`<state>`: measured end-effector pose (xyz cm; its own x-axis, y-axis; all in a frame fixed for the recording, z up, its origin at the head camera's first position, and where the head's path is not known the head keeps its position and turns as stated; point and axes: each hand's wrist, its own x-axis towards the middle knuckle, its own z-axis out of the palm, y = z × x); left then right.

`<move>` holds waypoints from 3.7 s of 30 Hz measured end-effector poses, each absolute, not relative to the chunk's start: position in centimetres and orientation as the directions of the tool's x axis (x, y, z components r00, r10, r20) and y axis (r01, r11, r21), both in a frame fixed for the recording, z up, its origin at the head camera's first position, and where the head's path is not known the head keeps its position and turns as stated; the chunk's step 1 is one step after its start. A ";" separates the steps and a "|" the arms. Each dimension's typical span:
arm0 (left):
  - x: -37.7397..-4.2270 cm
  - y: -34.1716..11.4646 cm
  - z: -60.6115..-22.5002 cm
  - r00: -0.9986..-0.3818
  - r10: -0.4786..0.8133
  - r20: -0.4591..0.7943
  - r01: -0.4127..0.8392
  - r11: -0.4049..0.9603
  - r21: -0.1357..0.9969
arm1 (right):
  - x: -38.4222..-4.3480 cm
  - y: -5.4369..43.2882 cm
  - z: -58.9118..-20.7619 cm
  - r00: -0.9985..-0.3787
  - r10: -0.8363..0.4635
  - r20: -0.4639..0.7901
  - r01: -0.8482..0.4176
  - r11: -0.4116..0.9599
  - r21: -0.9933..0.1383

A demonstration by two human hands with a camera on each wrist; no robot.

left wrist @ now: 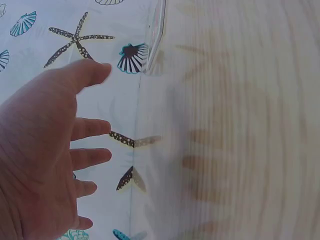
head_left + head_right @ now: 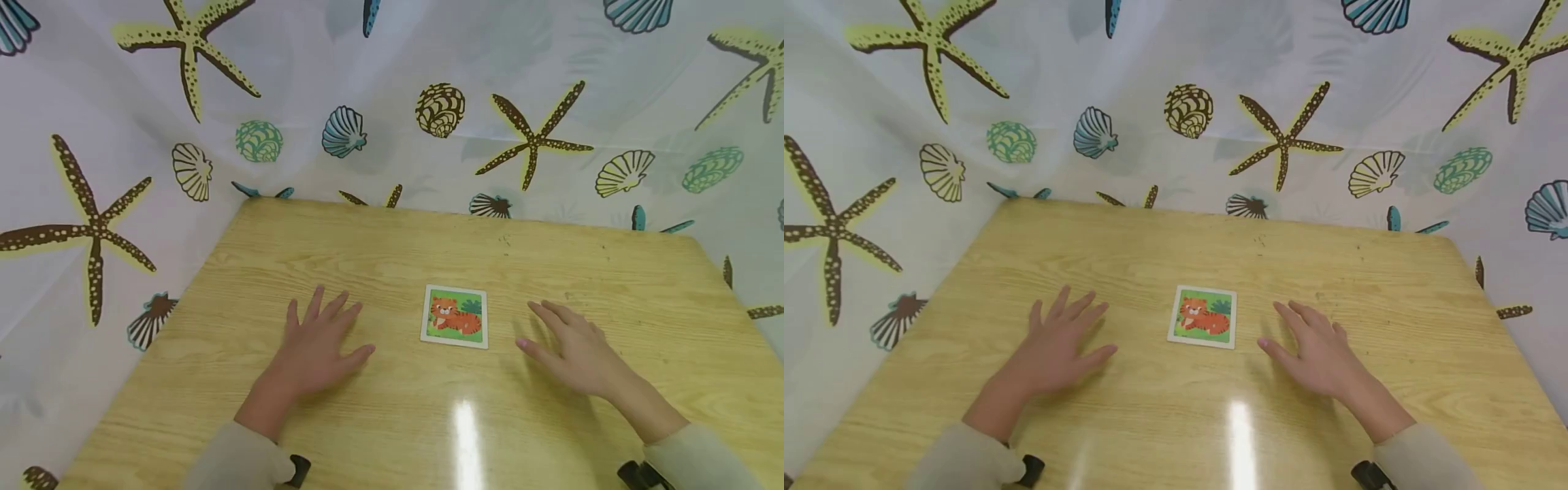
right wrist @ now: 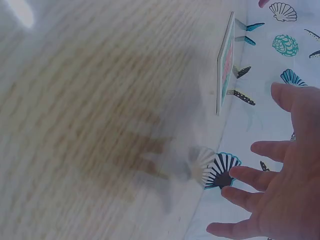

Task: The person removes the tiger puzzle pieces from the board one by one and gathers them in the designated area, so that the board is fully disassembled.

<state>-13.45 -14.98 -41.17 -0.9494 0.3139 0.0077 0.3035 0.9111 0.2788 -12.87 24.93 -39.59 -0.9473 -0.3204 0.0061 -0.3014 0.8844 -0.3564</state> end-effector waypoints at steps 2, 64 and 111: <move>-13.5 -14.4 -41.1 -0.947 0.322 0.000 0.308 0.905 0.294 | -13.1 24.7 -39.8 -0.946 -0.325 0.011 -0.304 0.873 -0.382; -18.6 -4.7 -43.6 -0.734 0.673 -0.091 0.557 0.674 0.485 | -20.9 18.7 -42.5 -0.961 -0.233 -0.148 -0.116 0.827 -0.550; -19.2 -5.4 -45.3 -0.748 0.660 -0.071 0.567 0.690 0.449 | -21.6 18.1 -42.4 -0.954 -0.283 -0.102 -0.198 0.845 -0.496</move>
